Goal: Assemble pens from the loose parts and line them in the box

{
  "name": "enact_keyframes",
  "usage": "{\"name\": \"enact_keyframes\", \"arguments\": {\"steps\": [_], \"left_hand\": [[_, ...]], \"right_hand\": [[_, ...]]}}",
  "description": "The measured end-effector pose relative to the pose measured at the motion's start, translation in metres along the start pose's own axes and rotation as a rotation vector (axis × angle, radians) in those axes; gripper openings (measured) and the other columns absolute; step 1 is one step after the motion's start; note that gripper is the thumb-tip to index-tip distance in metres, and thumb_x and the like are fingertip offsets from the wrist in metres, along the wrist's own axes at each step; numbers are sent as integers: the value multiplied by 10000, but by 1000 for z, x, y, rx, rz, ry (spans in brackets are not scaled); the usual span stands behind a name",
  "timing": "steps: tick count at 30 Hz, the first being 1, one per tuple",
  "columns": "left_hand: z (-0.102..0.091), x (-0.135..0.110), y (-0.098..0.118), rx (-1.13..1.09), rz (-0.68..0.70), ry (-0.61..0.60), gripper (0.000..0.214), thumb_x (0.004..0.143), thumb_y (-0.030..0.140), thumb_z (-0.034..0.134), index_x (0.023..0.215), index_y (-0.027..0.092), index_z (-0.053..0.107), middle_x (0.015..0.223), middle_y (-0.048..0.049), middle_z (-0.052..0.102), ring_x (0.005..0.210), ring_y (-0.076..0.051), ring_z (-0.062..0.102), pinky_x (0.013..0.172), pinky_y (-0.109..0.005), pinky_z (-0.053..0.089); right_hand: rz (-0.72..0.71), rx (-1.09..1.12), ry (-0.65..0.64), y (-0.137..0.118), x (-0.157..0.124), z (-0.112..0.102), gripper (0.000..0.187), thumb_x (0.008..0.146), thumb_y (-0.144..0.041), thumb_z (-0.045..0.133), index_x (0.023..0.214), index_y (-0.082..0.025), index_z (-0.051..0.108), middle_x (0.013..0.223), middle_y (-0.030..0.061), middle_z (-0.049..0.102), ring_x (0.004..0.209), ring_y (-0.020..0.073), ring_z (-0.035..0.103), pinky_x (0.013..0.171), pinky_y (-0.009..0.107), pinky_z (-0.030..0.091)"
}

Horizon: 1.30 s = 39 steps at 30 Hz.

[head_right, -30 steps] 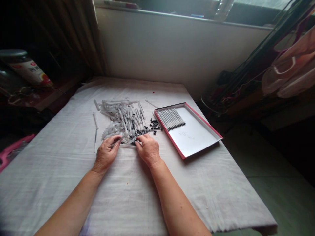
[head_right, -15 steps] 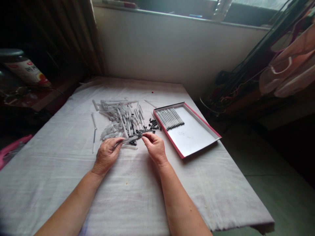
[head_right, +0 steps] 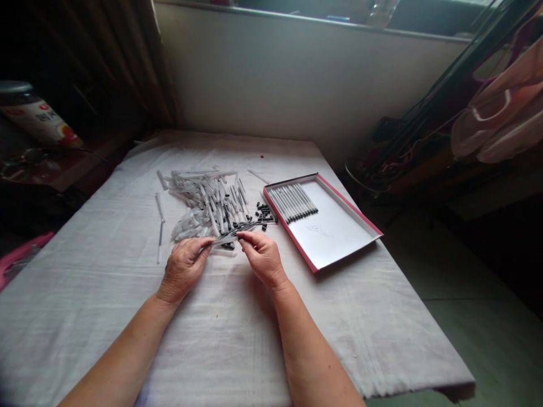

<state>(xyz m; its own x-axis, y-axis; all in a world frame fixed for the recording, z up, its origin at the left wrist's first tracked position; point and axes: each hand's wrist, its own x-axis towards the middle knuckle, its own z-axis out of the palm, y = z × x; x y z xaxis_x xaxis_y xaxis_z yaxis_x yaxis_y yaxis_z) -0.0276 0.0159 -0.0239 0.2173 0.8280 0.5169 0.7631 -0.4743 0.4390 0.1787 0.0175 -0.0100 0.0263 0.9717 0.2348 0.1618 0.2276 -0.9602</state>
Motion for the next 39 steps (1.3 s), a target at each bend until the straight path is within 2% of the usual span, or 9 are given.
{"name": "enact_keyframes", "arguments": {"steps": [5, 15, 24, 26, 29, 31, 34, 37, 39], "left_hand": [[-1, 0, -1, 12, 20, -14, 216, 936, 262, 503, 1051, 221, 681, 984, -58, 739, 902, -215, 642, 820, -358, 470], [-1, 1, 1, -13, 68, -23, 219, 950, 276, 499, 1058, 217, 680, 968, -56, 741, 886, -207, 650, 814, -354, 477], [1, 1, 2, -54, 100, -20, 212, 944, 260, 511, 1047, 215, 691, 960, -56, 747, 885, -201, 662, 823, -348, 488], [1, 1, 1, -64, 90, -23, 216, 944, 262, 506, 1051, 215, 687, 962, -59, 747, 889, -204, 664, 820, -350, 493], [1, 1, 0, -71, 64, -20, 218, 944, 273, 503, 1047, 211, 685, 969, -66, 746, 891, -212, 663, 822, -360, 498], [2, 0, 0, -76, 58, -27, 216, 941, 272, 507, 1049, 212, 684, 971, -65, 745, 894, -215, 661, 827, -365, 499], [2, 0, 0, -83, 60, -40, 214, 935, 259, 509, 1052, 220, 684, 971, -62, 744, 905, -213, 661, 841, -367, 496], [2, 0, 1, -84, 70, -50, 215, 934, 241, 508, 1053, 214, 685, 969, -61, 744, 901, -211, 660, 845, -368, 493], [2, 0, 1, -83, 76, -57, 219, 934, 241, 507, 1059, 210, 684, 972, -63, 743, 901, -213, 660, 838, -368, 494]], "right_hand": [[-120, -150, -6, -1, -1, -3, 217, 837, -255, 594, 1004, -207, 724, 953, 82, 728, 798, 182, 664, 754, 313, 541], [-117, -307, -29, -3, -1, -8, 162, 875, -323, 567, 866, -206, 679, 791, 44, 707, 682, 156, 635, 645, 257, 493], [2, -419, -32, 1, -1, -9, 522, 934, -522, 392, 540, -213, 540, 501, 15, 585, 498, 137, 566, 548, 244, 415], [42, -329, -59, 3, -2, -11, 492, 934, -533, 391, 636, -203, 602, 561, 19, 622, 515, 137, 579, 558, 247, 435], [48, -157, -109, 7, -3, -12, 287, 898, -452, 509, 945, -200, 640, 779, 31, 689, 648, 147, 625, 601, 247, 476], [27, -125, -131, 8, -3, -13, 230, 861, -378, 573, 1005, -206, 625, 836, 30, 688, 707, 152, 625, 625, 249, 485], [10, -207, -119, 7, -4, -13, 168, 875, -351, 551, 866, -205, 635, 746, 20, 673, 636, 139, 591, 614, 251, 469], [11, -311, -105, 4, -5, -13, 298, 909, -393, 500, 697, -207, 597, 643, 22, 658, 595, 143, 589, 618, 262, 453], [27, -332, -114, 3, -5, -14, 317, 909, -419, 494, 697, -208, 597, 637, 24, 658, 591, 148, 592, 612, 266, 448]]}}
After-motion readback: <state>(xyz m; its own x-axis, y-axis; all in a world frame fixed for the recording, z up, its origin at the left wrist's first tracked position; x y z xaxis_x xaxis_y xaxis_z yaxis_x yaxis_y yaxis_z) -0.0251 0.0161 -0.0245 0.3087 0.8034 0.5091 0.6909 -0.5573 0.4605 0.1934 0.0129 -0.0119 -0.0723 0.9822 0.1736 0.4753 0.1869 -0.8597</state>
